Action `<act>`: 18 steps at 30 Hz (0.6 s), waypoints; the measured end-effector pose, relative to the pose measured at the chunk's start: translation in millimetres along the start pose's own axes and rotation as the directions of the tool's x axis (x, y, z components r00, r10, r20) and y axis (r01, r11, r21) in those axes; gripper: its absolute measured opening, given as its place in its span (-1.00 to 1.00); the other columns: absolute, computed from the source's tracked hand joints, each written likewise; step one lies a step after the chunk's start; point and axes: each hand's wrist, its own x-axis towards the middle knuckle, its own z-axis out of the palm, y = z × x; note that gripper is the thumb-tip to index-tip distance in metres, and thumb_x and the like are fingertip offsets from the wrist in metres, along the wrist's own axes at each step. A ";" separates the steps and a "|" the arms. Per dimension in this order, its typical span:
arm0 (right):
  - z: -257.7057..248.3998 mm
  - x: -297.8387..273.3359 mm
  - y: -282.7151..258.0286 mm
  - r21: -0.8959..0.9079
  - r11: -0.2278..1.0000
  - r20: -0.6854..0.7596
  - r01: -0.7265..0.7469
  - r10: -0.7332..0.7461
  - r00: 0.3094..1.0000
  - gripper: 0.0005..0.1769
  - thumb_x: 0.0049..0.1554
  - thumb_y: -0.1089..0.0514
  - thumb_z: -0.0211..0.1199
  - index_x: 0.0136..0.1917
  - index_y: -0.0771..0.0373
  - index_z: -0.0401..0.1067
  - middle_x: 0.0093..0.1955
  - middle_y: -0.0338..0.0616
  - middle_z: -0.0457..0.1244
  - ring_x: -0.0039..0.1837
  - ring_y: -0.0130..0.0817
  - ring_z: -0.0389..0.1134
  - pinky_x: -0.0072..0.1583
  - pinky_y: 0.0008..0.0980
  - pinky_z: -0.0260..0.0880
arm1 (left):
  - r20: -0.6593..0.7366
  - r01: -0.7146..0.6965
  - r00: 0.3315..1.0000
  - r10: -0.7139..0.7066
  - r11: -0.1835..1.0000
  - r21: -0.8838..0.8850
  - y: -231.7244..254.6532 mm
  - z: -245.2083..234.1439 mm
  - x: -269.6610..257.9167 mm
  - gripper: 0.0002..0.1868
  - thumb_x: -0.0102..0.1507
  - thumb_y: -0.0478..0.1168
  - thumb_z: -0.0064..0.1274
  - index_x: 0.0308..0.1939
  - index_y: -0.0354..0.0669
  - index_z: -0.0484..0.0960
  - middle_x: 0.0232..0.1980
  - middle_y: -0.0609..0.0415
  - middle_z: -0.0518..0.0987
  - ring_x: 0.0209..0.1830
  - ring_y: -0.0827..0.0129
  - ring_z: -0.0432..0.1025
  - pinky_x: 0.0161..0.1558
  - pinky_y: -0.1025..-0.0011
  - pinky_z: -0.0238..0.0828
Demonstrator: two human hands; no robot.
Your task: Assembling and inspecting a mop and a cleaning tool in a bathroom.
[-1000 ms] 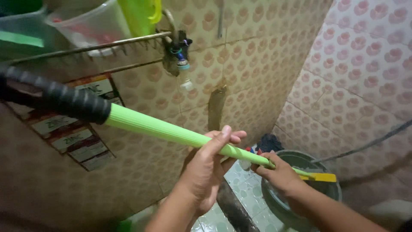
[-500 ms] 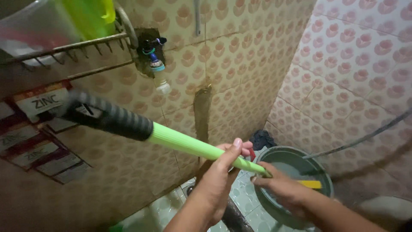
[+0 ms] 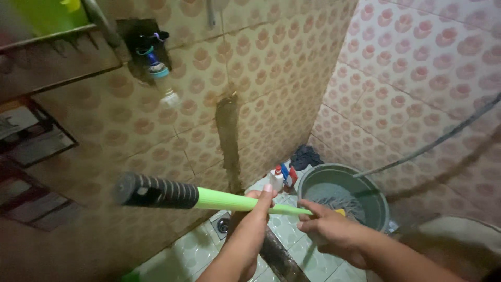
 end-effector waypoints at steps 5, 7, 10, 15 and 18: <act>-10.9 -6.0 8.1 -0.040 0.998 -0.038 -0.046 0.044 0.998 -0.19 0.13 -0.03 0.28 0.59 -0.29 0.09 0.36 -0.34 0.25 0.39 -0.31 0.24 0.45 0.10 0.15 | 0.031 -0.018 0.999 0.020 0.999 -0.046 -10.6 12.2 18.9 -0.53 0.30 0.24 -0.03 -0.13 -0.03 0.71 -0.34 0.16 0.33 -0.30 0.38 0.15 -0.21 0.37 0.10; -17.3 -1.7 15.4 -0.049 0.998 -0.059 -0.051 0.048 0.997 -0.21 0.12 -0.02 0.29 0.58 -0.28 0.13 0.40 -0.36 0.24 0.42 -0.33 0.23 0.47 0.15 0.15 | 0.023 -0.029 0.999 0.030 0.999 -0.039 -8.6 16.5 23.3 -0.51 0.30 0.25 -0.04 -0.12 -0.05 0.71 -0.30 0.13 0.38 -0.26 0.35 0.18 -0.18 0.36 0.14; -30.6 8.4 24.4 -0.044 0.997 -0.038 -0.065 0.064 0.997 -0.20 0.15 -0.03 0.28 0.59 -0.28 0.09 0.50 -0.38 0.17 0.53 -0.31 0.16 0.50 0.21 0.07 | 0.081 0.030 0.996 -0.023 0.996 -0.084 -2.2 22.7 31.7 -0.50 0.26 0.28 -0.12 -0.04 0.03 0.62 -0.01 0.23 0.57 0.07 0.47 0.35 0.13 0.35 0.24; -54.1 31.2 31.9 -0.040 0.993 -0.049 -0.110 0.108 0.993 -0.14 0.15 0.03 0.27 0.63 -0.26 0.00 0.57 -0.36 0.07 0.59 -0.27 0.10 0.51 0.22 0.10 | 0.084 0.050 0.996 -0.039 0.990 -0.134 -2.8 34.7 45.7 -0.49 0.27 0.30 -0.10 -0.05 0.00 0.60 0.14 0.12 0.55 0.27 0.38 0.35 0.39 0.15 0.20; -52.3 22.5 20.5 -0.021 0.999 -0.052 -0.045 0.044 0.998 -0.22 0.15 -0.01 0.28 0.59 -0.25 0.12 0.43 -0.27 0.24 0.44 -0.27 0.22 0.42 0.15 0.20 | 0.093 0.062 0.995 -0.047 0.985 -0.161 0.3 38.1 46.5 -0.52 0.27 0.32 -0.05 -0.05 0.07 0.54 0.13 0.20 0.56 0.26 0.46 0.34 0.37 0.19 0.18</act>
